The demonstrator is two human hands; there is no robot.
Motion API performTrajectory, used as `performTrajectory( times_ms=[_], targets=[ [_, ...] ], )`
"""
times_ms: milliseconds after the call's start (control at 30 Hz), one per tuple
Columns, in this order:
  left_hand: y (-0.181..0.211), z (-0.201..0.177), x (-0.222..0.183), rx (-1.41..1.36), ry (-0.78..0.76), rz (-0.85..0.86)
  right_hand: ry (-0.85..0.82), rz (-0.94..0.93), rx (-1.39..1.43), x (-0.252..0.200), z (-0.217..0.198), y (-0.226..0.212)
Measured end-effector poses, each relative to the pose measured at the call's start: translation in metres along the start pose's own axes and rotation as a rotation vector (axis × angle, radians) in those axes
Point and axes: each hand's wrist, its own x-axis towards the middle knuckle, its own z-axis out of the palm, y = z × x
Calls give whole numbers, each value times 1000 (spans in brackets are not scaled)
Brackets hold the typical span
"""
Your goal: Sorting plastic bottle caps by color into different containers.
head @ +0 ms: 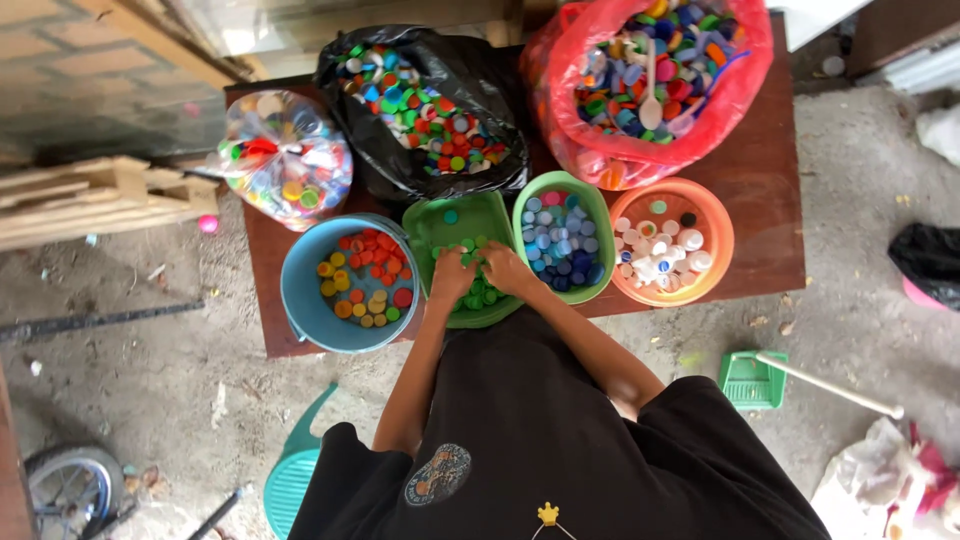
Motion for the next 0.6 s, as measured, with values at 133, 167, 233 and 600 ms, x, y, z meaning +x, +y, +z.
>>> performTrajectory(
  times_ms=[133,167,233,600],
  targets=[
    [50,-22,2,-128,-15,19,127,64,104,8,-51,-30],
    [50,-18,8,-159,21,139,170,45,94,8,-64,-36],
    [69,-22,13,-188,43,268,226,37,82,8,-88,-46],
    [198,-43,40,-432,0,521,594,139,141,-5,-193,-75]
  ],
)
